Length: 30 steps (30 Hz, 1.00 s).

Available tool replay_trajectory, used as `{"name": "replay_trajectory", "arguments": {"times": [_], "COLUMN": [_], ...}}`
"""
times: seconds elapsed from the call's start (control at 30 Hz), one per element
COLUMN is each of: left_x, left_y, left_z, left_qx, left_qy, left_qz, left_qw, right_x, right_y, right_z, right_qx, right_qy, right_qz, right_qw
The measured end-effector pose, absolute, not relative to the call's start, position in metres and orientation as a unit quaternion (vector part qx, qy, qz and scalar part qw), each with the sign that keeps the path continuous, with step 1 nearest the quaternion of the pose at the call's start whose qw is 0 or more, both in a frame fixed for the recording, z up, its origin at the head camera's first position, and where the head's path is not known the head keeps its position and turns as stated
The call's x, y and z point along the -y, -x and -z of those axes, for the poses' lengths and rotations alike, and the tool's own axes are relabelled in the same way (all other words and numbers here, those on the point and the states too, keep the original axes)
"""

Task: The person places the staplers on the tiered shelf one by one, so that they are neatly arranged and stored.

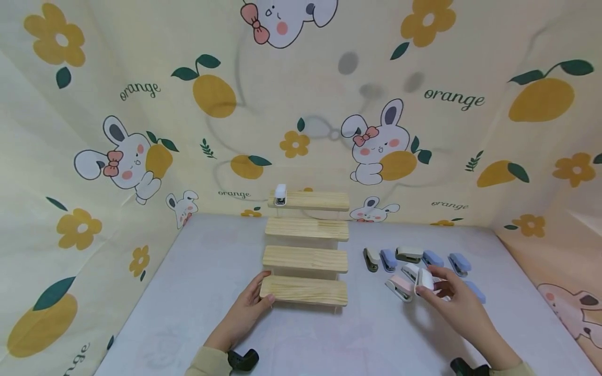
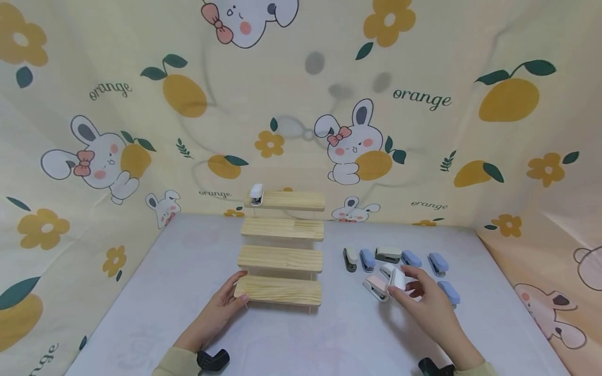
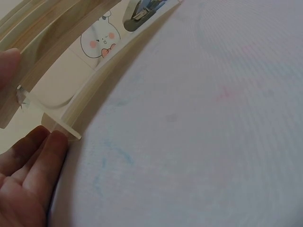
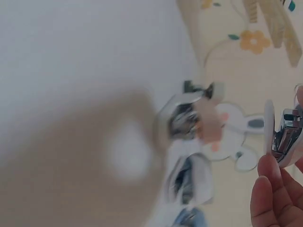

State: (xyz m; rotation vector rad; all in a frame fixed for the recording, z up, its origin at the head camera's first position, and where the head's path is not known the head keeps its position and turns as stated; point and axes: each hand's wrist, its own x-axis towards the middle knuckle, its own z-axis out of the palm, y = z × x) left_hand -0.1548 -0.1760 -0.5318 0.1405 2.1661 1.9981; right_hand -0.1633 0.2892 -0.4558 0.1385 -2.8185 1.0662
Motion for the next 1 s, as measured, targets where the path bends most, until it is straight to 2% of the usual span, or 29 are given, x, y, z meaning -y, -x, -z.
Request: {"name": "replay_trajectory", "arguments": {"times": [0.2, 0.47, 1.0], "left_x": [0.177, 0.177, 0.176], "left_y": [0.155, 0.155, 0.155], "left_z": [0.533, 0.534, 0.533], "left_qx": [-0.729, -0.724, -0.728], "left_qy": [-0.049, -0.048, -0.045], "left_qz": [-0.676, -0.681, -0.677], "left_qw": [0.093, 0.095, 0.098], "right_x": [-0.268, -0.232, -0.157], "right_y": [0.177, 0.197, 0.236], "right_z": [0.443, 0.43, 0.398], "right_qx": [0.923, 0.904, 0.848], "right_qy": [-0.079, -0.103, -0.198], "right_qz": [-0.362, -0.405, -0.468], "right_qw": [0.102, 0.085, 0.153]}}
